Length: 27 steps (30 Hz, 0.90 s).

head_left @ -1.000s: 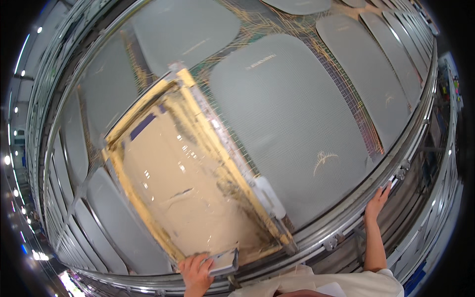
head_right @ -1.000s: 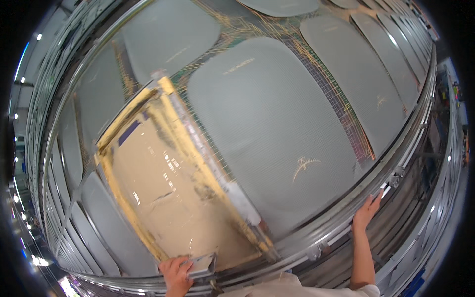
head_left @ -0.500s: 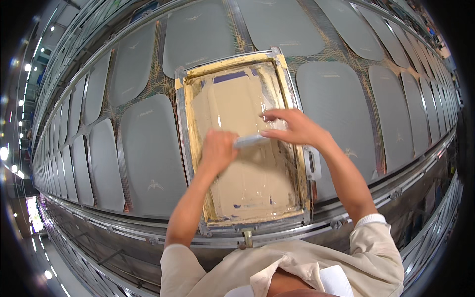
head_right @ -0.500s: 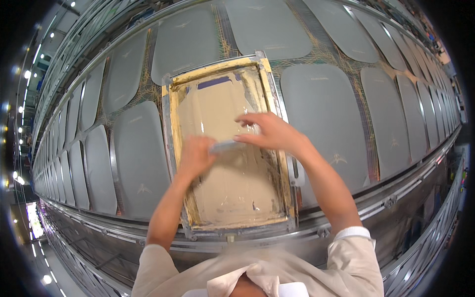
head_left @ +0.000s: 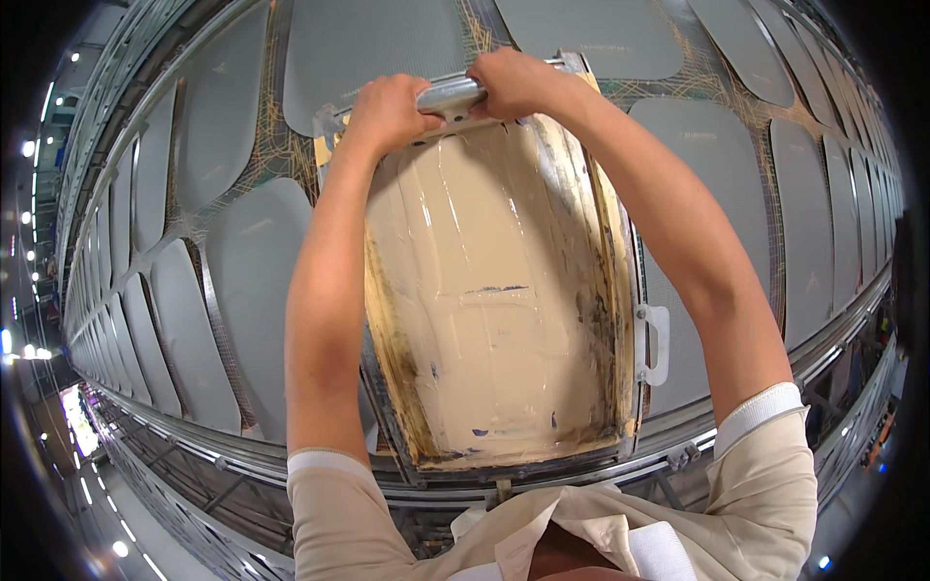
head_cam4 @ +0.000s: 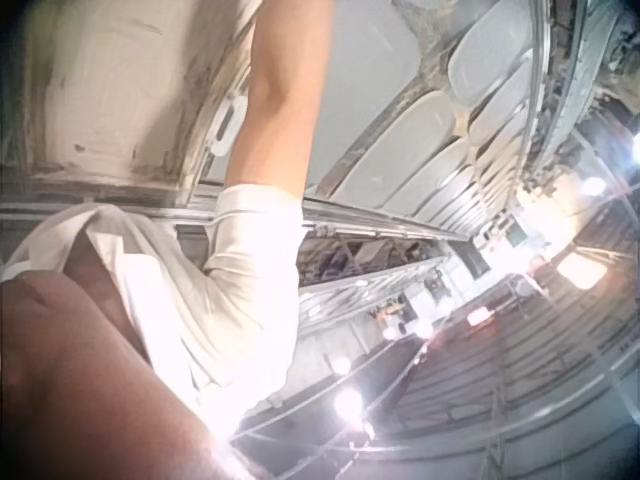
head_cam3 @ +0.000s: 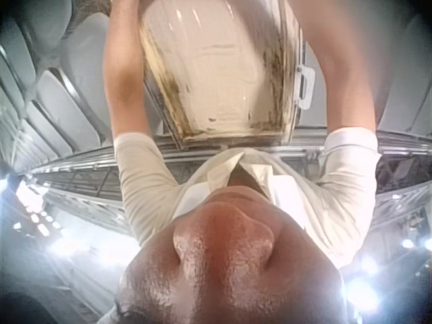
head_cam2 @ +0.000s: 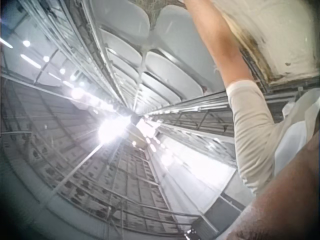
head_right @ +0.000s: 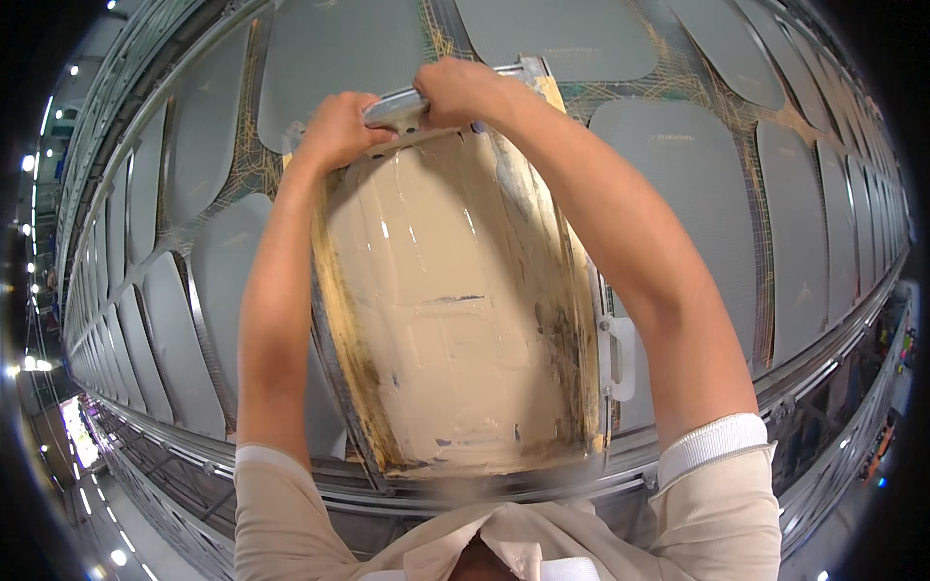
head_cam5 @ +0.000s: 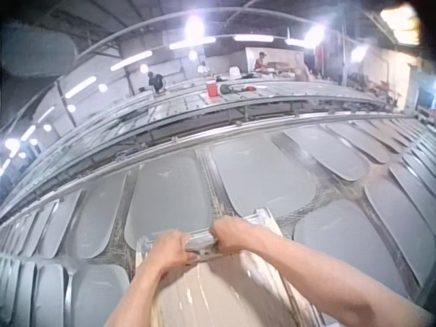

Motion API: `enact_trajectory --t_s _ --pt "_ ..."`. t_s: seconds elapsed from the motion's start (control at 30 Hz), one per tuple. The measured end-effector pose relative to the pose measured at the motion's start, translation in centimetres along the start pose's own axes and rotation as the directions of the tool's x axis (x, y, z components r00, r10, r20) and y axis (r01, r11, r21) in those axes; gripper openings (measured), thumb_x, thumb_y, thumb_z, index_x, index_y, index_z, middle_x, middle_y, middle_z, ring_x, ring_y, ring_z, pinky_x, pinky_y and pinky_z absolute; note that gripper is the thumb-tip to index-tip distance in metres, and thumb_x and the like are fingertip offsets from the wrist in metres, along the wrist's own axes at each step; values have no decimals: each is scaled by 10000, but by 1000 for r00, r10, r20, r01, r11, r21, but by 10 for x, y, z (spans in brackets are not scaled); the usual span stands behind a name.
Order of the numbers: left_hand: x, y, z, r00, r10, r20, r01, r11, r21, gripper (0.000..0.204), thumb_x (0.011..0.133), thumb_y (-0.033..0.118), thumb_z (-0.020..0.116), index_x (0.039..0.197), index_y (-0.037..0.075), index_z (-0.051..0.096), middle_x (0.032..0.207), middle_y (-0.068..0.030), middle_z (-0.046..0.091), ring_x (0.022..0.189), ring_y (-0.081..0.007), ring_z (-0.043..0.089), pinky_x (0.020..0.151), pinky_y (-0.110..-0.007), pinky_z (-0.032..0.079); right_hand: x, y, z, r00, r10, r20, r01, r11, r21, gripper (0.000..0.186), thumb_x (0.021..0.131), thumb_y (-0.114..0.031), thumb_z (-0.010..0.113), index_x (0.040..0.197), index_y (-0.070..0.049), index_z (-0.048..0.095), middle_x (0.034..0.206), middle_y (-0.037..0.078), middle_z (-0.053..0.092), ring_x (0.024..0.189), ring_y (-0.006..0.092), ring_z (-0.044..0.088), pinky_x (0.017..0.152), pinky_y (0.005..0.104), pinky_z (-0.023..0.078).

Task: The person repeatedly uses a squeegee to pull a viscous beige paste across a screen-printing frame containing a dark stencil. The paste is spread evenly over the stencil area, then the frame is lifted to reveal the printed surface below before the process is repeated.

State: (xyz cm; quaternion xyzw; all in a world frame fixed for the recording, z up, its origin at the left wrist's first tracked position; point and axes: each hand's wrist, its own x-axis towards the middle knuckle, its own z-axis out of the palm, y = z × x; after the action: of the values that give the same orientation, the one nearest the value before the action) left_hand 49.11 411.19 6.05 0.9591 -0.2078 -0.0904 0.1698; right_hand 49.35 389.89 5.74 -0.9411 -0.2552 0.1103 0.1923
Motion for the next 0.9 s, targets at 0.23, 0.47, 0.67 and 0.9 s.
enact_trajectory --t_s 0.23,0.47,0.67,0.9 --pt "-33 5 20 984 143 -104 -131 984 120 353 711 297 842 1012 134 759 867 -145 732 856 -374 689 770 -462 537 -33 -15 17 999 -4 -40 3 1000 -19 296 772 -235 798 960 -18 725 846 212 717 816 405 691 745 475 545" --pt "-205 74 67 968 193 -161 -188 981 42 168 702 200 817 839 133 748 793 -127 719 811 -306 705 743 -430 521 -187 -92 74 998 -36 -44 33 996 -78 245 743 -206 804 938 -81 724 773 194 691 754 403 675 713 481 549" --pt "-384 147 111 979 165 -118 -168 986 -17 246 673 80 790 910 120 737 838 -71 688 828 -255 650 811 -394 445 -358 -187 131 1000 10 14 -10 1000 -7 349 637 -81 835 958 -76 698 887 95 695 964 282 655 945 425 457" --pt "-410 155 112 977 195 -92 -199 979 -45 225 696 110 787 910 103 716 852 -53 686 820 -238 647 795 -392 412 -382 -200 138 998 -46 -49 45 999 -15 273 691 -139 820 919 -85 680 843 100 691 905 289 661 897 411 466"
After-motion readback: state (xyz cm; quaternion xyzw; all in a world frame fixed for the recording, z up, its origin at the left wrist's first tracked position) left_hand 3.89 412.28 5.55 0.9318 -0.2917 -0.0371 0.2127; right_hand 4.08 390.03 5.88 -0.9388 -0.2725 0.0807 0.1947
